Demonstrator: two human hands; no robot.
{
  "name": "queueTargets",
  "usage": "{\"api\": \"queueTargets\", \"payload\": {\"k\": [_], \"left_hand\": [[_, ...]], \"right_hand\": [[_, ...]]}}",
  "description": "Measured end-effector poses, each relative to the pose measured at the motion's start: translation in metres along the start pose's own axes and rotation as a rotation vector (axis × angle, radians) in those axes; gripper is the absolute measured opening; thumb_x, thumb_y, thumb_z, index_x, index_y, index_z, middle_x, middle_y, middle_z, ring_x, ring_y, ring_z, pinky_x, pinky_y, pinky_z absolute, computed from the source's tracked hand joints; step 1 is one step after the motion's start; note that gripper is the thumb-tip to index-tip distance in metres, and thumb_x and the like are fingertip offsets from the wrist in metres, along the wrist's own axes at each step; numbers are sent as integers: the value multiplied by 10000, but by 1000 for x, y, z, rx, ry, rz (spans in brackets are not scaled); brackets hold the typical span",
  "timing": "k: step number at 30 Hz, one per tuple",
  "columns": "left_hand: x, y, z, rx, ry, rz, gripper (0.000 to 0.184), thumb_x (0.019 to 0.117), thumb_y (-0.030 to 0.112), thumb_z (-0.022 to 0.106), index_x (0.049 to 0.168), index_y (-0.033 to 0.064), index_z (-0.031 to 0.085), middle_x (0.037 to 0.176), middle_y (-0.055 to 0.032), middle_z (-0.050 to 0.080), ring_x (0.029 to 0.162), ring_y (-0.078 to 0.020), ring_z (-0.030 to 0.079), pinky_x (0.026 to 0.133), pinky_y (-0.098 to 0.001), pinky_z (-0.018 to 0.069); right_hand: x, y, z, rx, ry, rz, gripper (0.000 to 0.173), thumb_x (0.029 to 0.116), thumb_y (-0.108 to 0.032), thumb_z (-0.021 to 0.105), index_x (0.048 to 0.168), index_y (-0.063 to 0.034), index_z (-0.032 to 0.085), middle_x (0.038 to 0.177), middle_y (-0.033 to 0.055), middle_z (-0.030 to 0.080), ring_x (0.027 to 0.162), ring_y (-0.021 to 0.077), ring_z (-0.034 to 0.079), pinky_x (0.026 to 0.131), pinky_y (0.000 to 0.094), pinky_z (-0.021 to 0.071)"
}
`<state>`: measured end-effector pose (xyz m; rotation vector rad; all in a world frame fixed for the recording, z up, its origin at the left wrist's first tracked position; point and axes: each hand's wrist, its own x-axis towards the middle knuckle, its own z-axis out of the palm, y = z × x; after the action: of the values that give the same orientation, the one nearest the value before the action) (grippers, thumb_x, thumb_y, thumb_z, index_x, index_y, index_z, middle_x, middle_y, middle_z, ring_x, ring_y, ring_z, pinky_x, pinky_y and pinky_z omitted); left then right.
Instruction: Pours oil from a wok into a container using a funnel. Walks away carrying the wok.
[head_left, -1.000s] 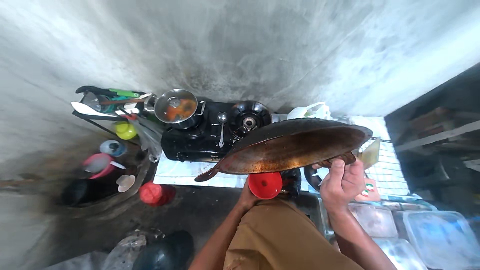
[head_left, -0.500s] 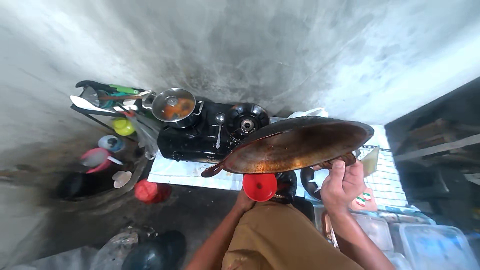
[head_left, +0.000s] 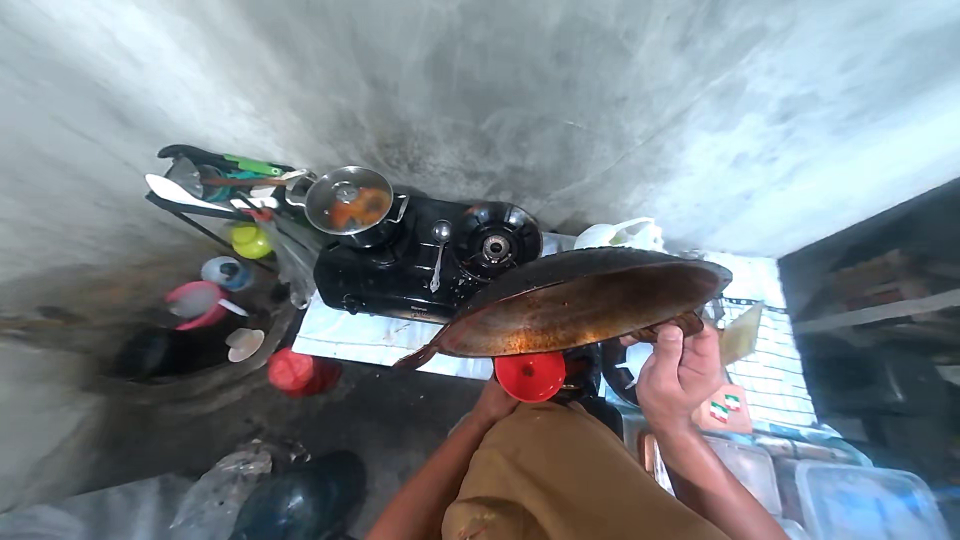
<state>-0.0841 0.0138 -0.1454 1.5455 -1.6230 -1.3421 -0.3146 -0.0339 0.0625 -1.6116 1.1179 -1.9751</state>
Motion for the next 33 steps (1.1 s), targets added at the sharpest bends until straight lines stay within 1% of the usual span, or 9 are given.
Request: {"api": "queueTargets", "payload": {"k": [2, 5, 10, 13, 15, 20, 24, 29, 33], "left_hand": [[5, 0, 5, 1, -12, -23, 706, 841, 365, 815, 1357, -48, 567, 1309, -185, 655, 1262, -206, 605, 1132, -374, 438], [13, -3, 13, 24, -59, -66, 718, 847, 415, 804, 1370, -16, 566, 1323, -166, 651, 1273, -204, 600, 1137, -385, 440], [22, 5, 21, 48, -131, -75, 697, 877, 393, 779, 1396, -7, 542, 1354, -179, 628, 1293, -231, 584, 1144, -405, 430], [29, 5, 28, 67, -167, -21, 701, 902, 417, 745, 1421, -1, 525, 1432, -194, 566, 1371, -254, 512, 1187, -408, 372], [35, 2, 36, 38, -157, 5, 739, 894, 421, 756, 1439, -8, 498, 1453, -199, 547, 1385, -253, 500, 1194, -410, 369], [50, -2, 52, 20, -148, 13, 671, 907, 404, 750, 1405, 5, 541, 1423, -184, 577, 1372, -251, 514, 1193, -425, 376], [53, -4, 57, 42, -172, -30, 703, 919, 433, 730, 1431, 4, 512, 1464, -199, 537, 1401, -270, 484, 1202, -427, 363], [55, -8, 57, 37, -206, -20, 667, 936, 463, 707, 1418, 33, 538, 1459, -174, 548, 1396, -239, 490, 1198, -412, 369], [52, -5, 52, -16, -187, -44, 767, 906, 456, 752, 1460, 5, 474, 1456, -173, 551, 1375, -215, 515, 1185, -391, 396]], "right_hand": [[2, 0, -3, -11, 0, -8, 198, 1076, -96, 476, 1226, -97, 605, 981, -57, 723, 773, 105, 731, 668, 320, 659], [4, 1, -10, -15, 16, -7, 179, 1076, -104, 484, 1204, -97, 608, 962, -47, 720, 747, 112, 727, 644, 323, 655], [8, 1, -19, -24, 45, 7, 177, 1070, -91, 487, 1204, -101, 602, 979, -53, 720, 765, 113, 729, 653, 325, 658], [10, 2, -24, -48, 52, -8, 172, 1071, -92, 485, 1201, -90, 599, 979, -51, 720, 770, 116, 732, 660, 332, 661], [13, 2, -27, -62, 50, -34, 180, 1071, -86, 481, 1210, -79, 594, 985, -53, 722, 781, 113, 734, 670, 331, 662], [18, 3, -37, -89, 63, -62, 181, 1068, -72, 473, 1214, -87, 579, 982, -66, 719, 778, 102, 730, 678, 324, 657], [18, 7, -43, -117, 93, -72, 183, 1062, -63, 472, 1210, -57, 579, 983, -45, 713, 793, 115, 727, 690, 342, 654], [17, 8, -46, -116, 115, -76, 182, 1062, -61, 471, 1212, -50, 575, 974, -38, 714, 789, 125, 732, 688, 349, 658], [15, 8, -45, -108, 126, -79, 184, 1064, -61, 473, 1216, -51, 576, 981, -43, 713, 795, 116, 730, 705, 338, 656]]}}
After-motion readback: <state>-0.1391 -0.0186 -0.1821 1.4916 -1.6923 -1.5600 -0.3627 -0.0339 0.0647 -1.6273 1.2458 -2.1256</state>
